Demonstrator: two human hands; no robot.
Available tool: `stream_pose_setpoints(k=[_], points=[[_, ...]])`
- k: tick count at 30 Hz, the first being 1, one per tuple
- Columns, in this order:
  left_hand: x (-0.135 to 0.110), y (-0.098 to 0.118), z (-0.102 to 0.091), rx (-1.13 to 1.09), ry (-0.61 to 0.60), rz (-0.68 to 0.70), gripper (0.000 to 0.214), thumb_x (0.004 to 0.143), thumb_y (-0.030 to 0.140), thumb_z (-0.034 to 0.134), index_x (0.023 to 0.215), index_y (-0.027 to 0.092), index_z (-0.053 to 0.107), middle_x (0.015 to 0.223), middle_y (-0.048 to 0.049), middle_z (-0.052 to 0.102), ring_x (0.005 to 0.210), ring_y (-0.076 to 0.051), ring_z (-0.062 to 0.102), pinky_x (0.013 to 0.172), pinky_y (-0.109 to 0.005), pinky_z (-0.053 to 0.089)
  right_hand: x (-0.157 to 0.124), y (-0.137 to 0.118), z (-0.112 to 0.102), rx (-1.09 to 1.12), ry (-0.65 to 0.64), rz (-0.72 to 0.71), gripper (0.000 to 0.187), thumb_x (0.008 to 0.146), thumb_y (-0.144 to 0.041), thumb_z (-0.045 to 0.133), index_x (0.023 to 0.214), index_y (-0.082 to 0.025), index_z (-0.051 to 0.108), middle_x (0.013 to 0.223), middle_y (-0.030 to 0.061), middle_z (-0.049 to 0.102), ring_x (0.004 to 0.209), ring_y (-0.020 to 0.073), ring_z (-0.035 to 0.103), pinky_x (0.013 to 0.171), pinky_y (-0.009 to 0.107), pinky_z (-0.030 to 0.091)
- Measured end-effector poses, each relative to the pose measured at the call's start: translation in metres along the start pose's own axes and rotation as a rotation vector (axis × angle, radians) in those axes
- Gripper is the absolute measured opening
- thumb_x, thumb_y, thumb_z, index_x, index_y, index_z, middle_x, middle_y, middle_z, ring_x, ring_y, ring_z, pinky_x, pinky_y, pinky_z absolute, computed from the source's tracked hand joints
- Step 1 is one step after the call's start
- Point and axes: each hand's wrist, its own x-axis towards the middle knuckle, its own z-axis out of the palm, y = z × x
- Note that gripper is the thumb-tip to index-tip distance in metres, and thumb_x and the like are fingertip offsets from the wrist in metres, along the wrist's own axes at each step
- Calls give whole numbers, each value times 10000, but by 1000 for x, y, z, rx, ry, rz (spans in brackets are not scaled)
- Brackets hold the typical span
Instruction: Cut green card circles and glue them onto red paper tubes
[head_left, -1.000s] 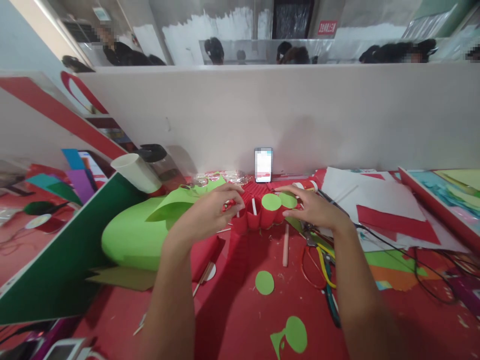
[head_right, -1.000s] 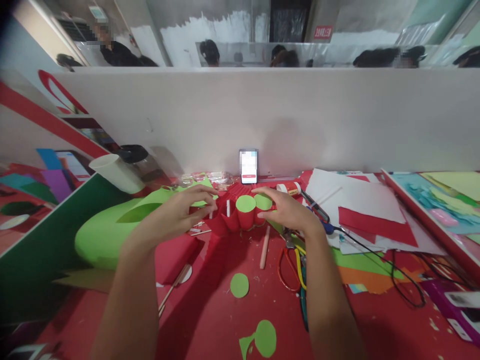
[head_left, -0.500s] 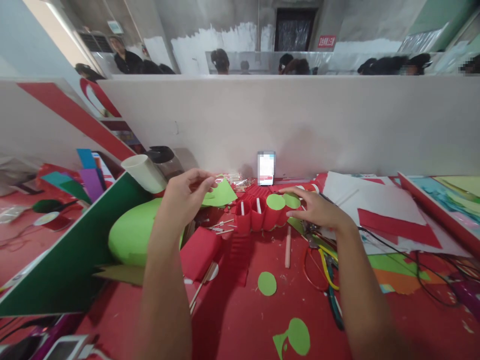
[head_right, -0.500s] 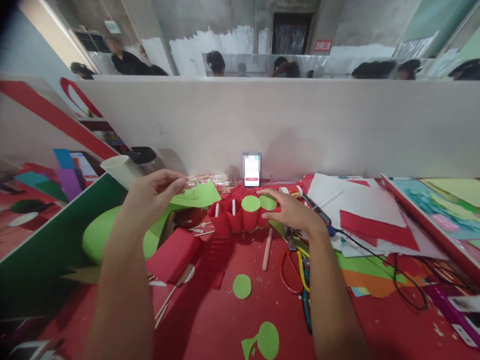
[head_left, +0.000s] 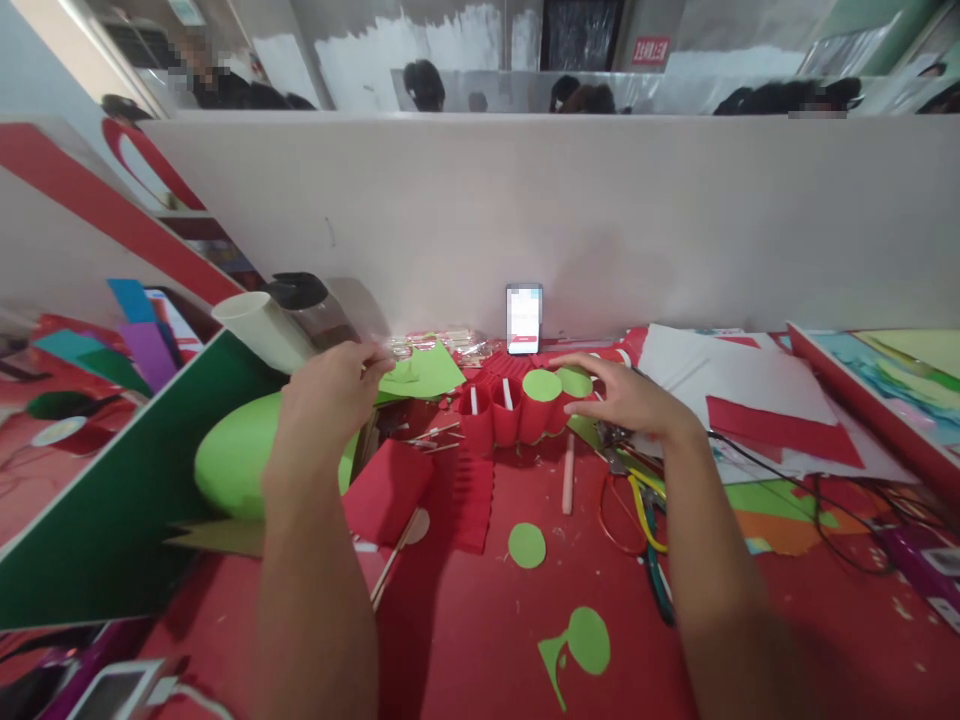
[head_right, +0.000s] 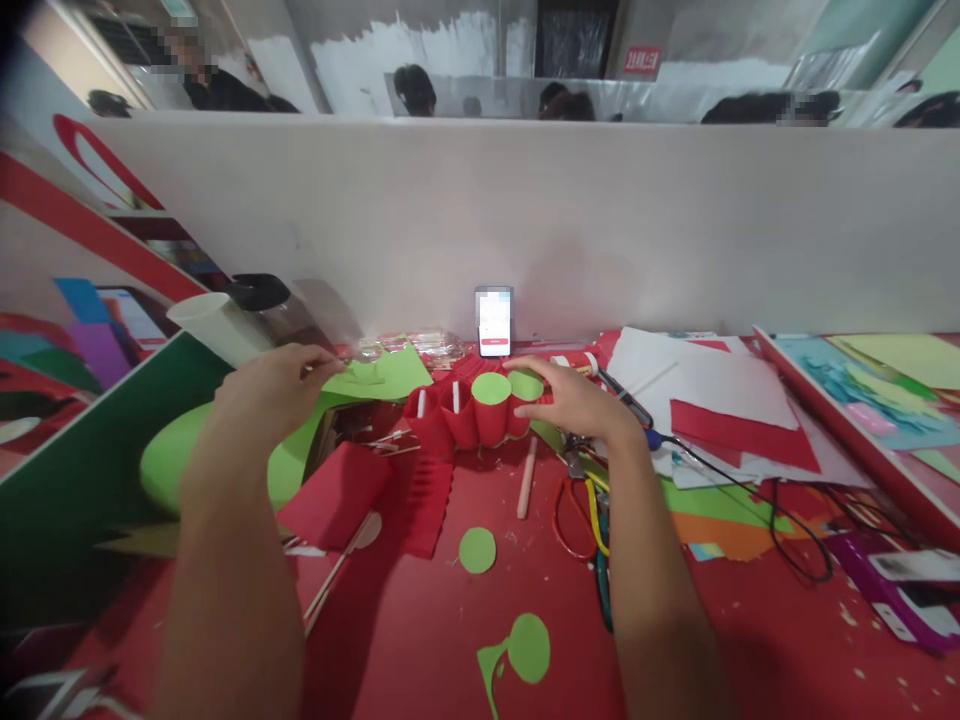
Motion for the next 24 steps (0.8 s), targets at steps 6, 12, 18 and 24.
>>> stream_pose_setpoints(k=[6,12,18,24], points=[[3,11,8,46,-76,18,280,874,516,575,883,261,690,1000,-76,734,920,-314,656,768,-399,480,0,4,0,21,2,-25,559,864,-348,710,1397,-376,542,1482,9,559,1345,296,527,1100,498,461],[6,11,15,87,-126,176,362,950,481,447,919,281,748,966,-72,758,897,-314,680,750,-378,466,2,5,2,2,-1,-35,586,871,-324,703,1421,-379,511,1505,4,536,1375,279,499,1137,489,424],[8,6,23,-146,-137,355,436,884,173,431,1215,298,686,1070,-25,780,964,-261,701,791,-326,466,-4,-6,-3,14,12,28,600,861,-305,698,1427,-355,505,1514,18,524,1357,281,518,1103,467,468],[-3,8,6,-115,-121,388,397,914,207,406,1206,262,669,1156,-66,745,992,-290,669,789,-357,453,-15,-18,-14,62,14,58,631,845,-312,705,1437,-359,492,1469,47,561,1326,298,546,1042,467,521]])
